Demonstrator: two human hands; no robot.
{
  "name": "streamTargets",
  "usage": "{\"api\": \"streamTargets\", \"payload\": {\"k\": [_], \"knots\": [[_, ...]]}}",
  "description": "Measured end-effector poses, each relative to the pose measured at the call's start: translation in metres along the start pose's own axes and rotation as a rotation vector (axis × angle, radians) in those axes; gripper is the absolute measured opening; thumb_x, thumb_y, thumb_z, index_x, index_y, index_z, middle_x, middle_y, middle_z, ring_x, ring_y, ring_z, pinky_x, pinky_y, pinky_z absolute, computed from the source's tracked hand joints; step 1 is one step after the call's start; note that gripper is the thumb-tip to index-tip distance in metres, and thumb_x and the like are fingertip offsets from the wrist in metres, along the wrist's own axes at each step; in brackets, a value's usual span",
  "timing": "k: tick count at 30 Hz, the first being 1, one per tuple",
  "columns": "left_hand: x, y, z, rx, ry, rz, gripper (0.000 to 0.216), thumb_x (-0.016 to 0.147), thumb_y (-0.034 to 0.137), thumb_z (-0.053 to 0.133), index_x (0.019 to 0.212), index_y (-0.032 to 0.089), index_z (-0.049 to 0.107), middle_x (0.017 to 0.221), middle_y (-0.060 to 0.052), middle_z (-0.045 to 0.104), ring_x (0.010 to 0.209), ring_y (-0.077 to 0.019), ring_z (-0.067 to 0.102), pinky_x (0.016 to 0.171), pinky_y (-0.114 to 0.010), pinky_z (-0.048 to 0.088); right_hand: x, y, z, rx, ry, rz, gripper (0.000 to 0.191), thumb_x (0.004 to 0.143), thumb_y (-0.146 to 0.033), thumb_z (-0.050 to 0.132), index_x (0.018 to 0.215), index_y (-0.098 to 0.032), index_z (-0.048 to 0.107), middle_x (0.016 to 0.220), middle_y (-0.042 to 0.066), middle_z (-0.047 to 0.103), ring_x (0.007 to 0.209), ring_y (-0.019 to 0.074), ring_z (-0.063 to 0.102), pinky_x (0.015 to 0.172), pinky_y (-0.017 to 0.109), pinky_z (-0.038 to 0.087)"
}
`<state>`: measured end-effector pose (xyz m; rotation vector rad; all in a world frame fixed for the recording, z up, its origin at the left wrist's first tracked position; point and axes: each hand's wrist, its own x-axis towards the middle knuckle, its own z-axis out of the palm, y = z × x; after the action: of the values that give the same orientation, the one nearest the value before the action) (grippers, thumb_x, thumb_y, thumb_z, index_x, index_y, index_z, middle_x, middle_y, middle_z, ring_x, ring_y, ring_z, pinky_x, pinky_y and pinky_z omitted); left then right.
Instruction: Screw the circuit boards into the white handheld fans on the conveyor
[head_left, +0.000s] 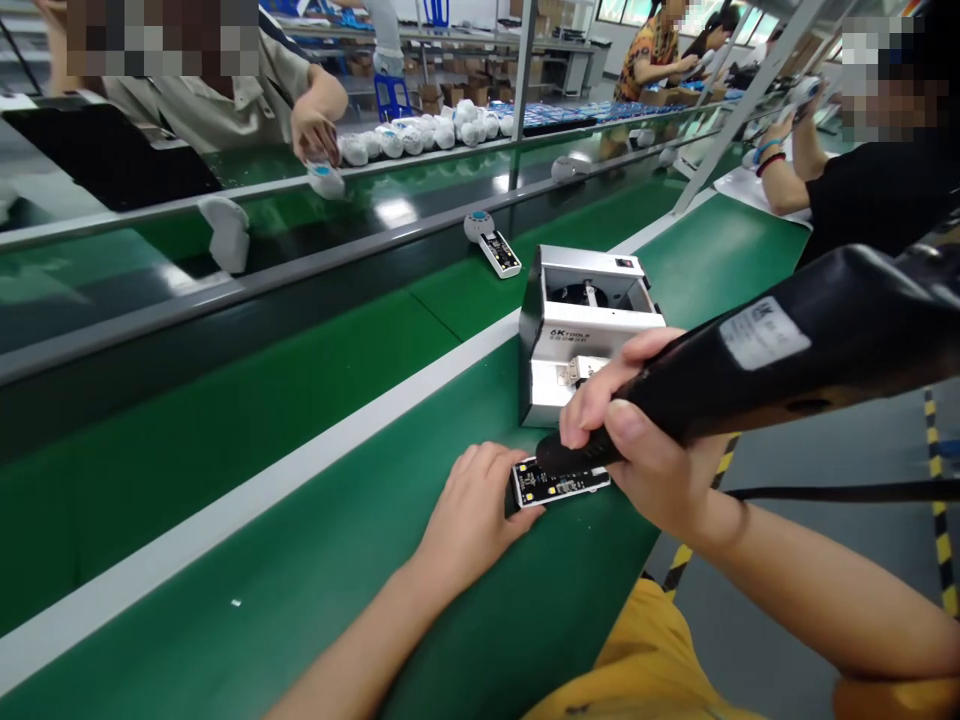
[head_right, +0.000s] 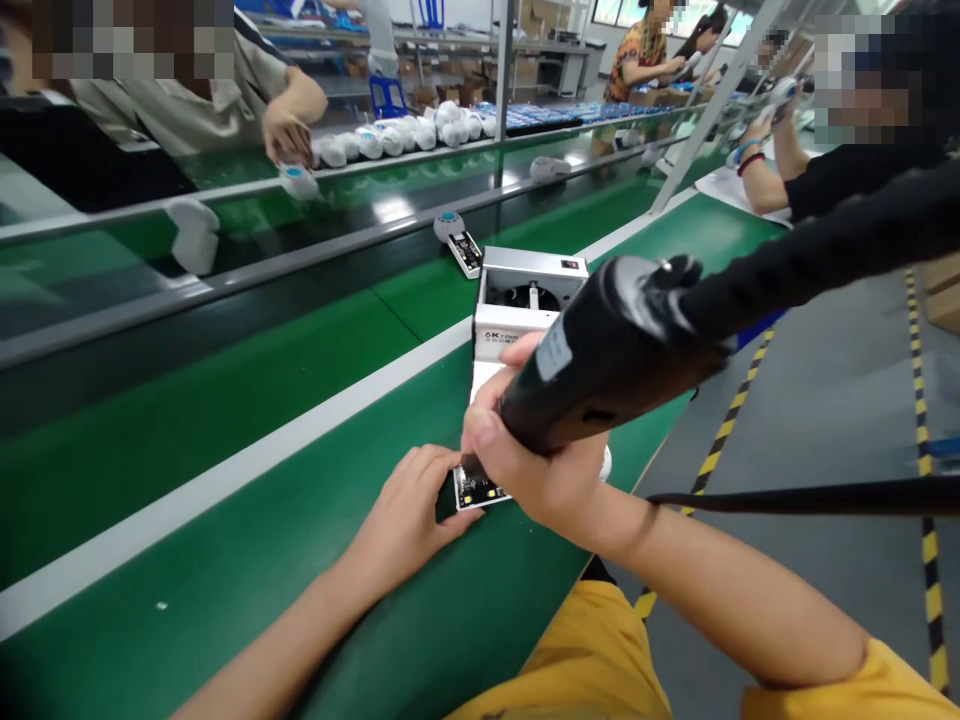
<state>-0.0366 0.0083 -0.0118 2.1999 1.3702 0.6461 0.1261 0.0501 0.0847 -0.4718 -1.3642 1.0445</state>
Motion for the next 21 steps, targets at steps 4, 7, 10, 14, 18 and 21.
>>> {"api": "streamTargets", "payload": {"k": [4, 7, 10, 14, 18, 21], "knots": [[0.001, 0.000, 0.001, 0.008, -0.003, -0.003, 0.042, 0.080, 0.027, 0.076, 0.113, 0.019, 0.052, 0.107, -0.007, 0.057, 0.098, -0.0265, 0.051, 0.086, -0.043, 0.046, -0.002, 0.011, 0.008, 0.004, 0.023, -0.001, 0.030, 0.087, -0.016, 0.063, 0.111, -0.029, 0.048, 0.075, -0.004, 0.061, 0.052, 0.0150, 0.059, 0.050, 0.033, 0.053], [0.000, 0.000, 0.003, 0.018, 0.001, -0.002, 0.042, 0.080, 0.029, 0.076, 0.112, 0.018, 0.051, 0.105, -0.007, 0.056, 0.098, -0.0271, 0.051, 0.085, -0.043, 0.047, -0.004, 0.017, 0.009, -0.020, 0.029, -0.009, 0.031, 0.086, -0.016, 0.064, 0.111, -0.027, 0.049, 0.074, -0.003, 0.062, 0.053, 0.0158, 0.060, 0.054, 0.035, 0.054], [0.000, 0.000, 0.004, 0.034, 0.003, -0.009, 0.043, 0.079, 0.030, 0.076, 0.112, 0.018, 0.051, 0.103, -0.007, 0.056, 0.096, -0.0274, 0.052, 0.084, -0.043, 0.047, -0.005, 0.019, 0.010, -0.061, 0.032, -0.017, 0.029, 0.086, -0.016, 0.063, 0.109, -0.027, 0.050, 0.073, -0.003, 0.062, 0.054, 0.0164, 0.059, 0.056, 0.036, 0.054], [0.000, -0.003, 0.007, 0.037, 0.011, -0.008, 0.048, 0.079, 0.031, 0.076, 0.116, 0.018, 0.049, 0.105, -0.008, 0.055, 0.097, -0.0283, 0.052, 0.085, -0.045, 0.048, -0.001, 0.017, 0.014, -0.193, 0.019, 0.031, 0.029, 0.080, -0.016, 0.066, 0.102, -0.026, 0.050, 0.071, -0.002, 0.062, 0.069, 0.0211, 0.064, 0.073, 0.043, 0.054], [0.001, -0.006, 0.008, 0.023, 0.028, 0.012, 0.055, 0.079, 0.031, 0.075, 0.123, 0.019, 0.045, 0.102, -0.008, 0.055, 0.097, -0.0288, 0.053, 0.087, -0.047, 0.048, 0.007, 0.019, 0.023, -0.191, -0.010, 0.101, 0.029, 0.076, -0.014, 0.066, 0.096, -0.025, 0.048, 0.063, -0.005, 0.060, 0.052, 0.0172, 0.059, 0.052, 0.034, 0.049], [0.001, -0.006, 0.007, 0.021, 0.027, 0.010, 0.055, 0.079, 0.032, 0.075, 0.124, 0.020, 0.044, 0.102, -0.007, 0.055, 0.097, -0.0291, 0.054, 0.087, -0.047, 0.048, 0.009, 0.021, 0.026, -0.168, -0.012, 0.096, 0.032, 0.075, -0.015, 0.068, 0.098, -0.024, 0.048, 0.061, -0.006, 0.060, 0.046, 0.0158, 0.056, 0.045, 0.030, 0.044]]}}
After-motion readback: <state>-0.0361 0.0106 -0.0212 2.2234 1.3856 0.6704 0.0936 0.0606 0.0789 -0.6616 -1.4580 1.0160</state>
